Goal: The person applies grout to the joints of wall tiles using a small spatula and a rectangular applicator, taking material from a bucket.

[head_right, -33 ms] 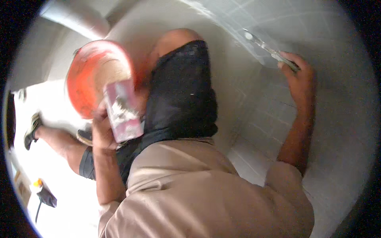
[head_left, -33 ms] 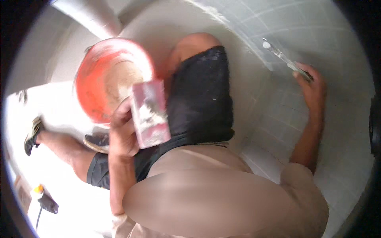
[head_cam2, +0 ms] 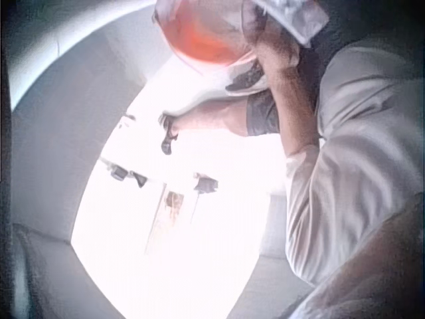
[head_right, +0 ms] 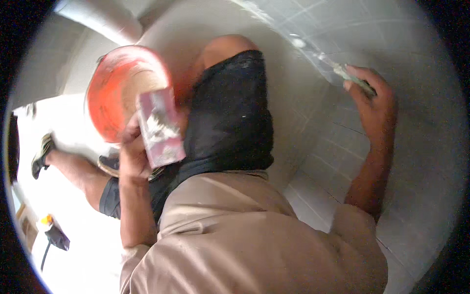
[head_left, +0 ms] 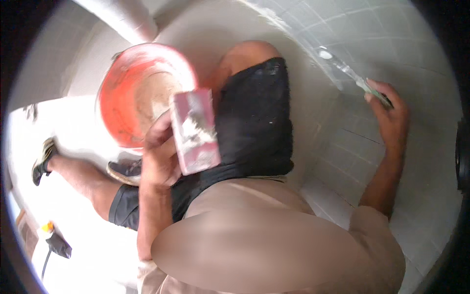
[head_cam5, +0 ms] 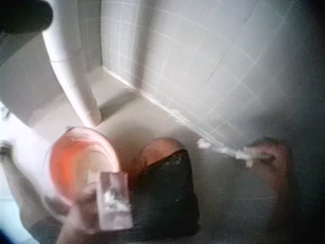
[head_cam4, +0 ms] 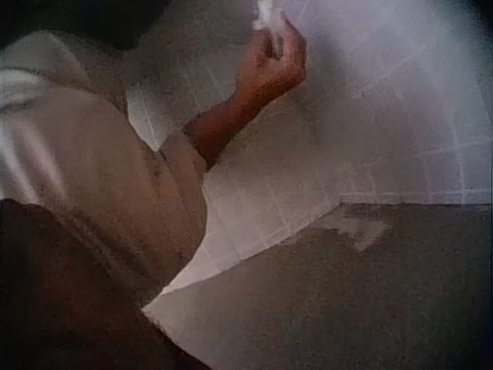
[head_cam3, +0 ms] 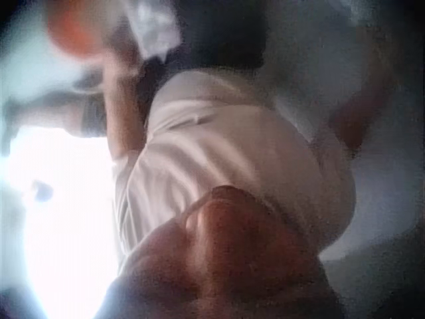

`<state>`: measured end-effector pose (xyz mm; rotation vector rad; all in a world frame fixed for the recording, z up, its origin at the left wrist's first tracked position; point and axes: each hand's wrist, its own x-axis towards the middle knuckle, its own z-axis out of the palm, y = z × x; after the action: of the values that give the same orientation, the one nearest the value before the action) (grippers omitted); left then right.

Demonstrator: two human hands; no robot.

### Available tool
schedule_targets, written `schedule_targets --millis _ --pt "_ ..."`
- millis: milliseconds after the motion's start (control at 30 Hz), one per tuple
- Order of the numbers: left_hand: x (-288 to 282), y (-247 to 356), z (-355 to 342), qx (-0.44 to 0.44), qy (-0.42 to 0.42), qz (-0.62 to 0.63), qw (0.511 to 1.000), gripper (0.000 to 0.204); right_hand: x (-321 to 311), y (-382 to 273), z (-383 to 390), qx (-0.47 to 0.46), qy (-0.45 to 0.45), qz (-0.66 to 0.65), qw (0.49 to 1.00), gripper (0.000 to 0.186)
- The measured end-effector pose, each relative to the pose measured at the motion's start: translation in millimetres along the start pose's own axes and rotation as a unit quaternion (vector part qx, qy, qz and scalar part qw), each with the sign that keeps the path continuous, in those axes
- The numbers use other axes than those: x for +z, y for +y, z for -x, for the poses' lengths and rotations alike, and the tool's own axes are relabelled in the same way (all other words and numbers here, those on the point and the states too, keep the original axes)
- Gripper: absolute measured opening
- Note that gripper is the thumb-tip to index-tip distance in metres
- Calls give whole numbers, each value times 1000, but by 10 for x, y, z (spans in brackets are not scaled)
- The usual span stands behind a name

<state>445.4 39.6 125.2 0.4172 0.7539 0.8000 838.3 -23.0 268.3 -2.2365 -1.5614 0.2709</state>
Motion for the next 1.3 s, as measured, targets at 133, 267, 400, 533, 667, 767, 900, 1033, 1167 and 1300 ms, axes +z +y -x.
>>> schedule_targets --millis 133,267,400,533,667,767,900,1033,1167,1300 --pt "41 27 -272 33 -71 78 994 42 138 -768 61 -224 -133 -60 964 29" --pt "126 41 -343 58 -95 79 991 40 216 -1047 22 -362 -189 -61 911 31" --pt "179 20 -324 102 -108 18 989 40 312 -1176 -8 -416 -171 -42 892 30" --pt "138 1 -321 212 -107 -201 950 34 307 -1232 41 -436 -144 19 888 27" --pt "242 127 -256 189 -127 -269 936 36 296 -1141 115 -432 -108 41 894 23" --pt "300 215 -268 203 -153 -371 893 37 289 -1042 195 -422 -100 55 899 22" --pt "376 255 -308 198 -200 -330 901 40 321 -856 333 -396 -63 53 915 22" --pt "295 263 -367 158 -182 -444 863 43 321 -538 433 -347 35 66 935 20" --pt "133 235 -248 89 -171 -409 892 37 124 195 361 -190 97 198 957 22" --pt "-116 220 -10 61 -139 -317 936 37 184 1055 330 113 0 310 944 29"
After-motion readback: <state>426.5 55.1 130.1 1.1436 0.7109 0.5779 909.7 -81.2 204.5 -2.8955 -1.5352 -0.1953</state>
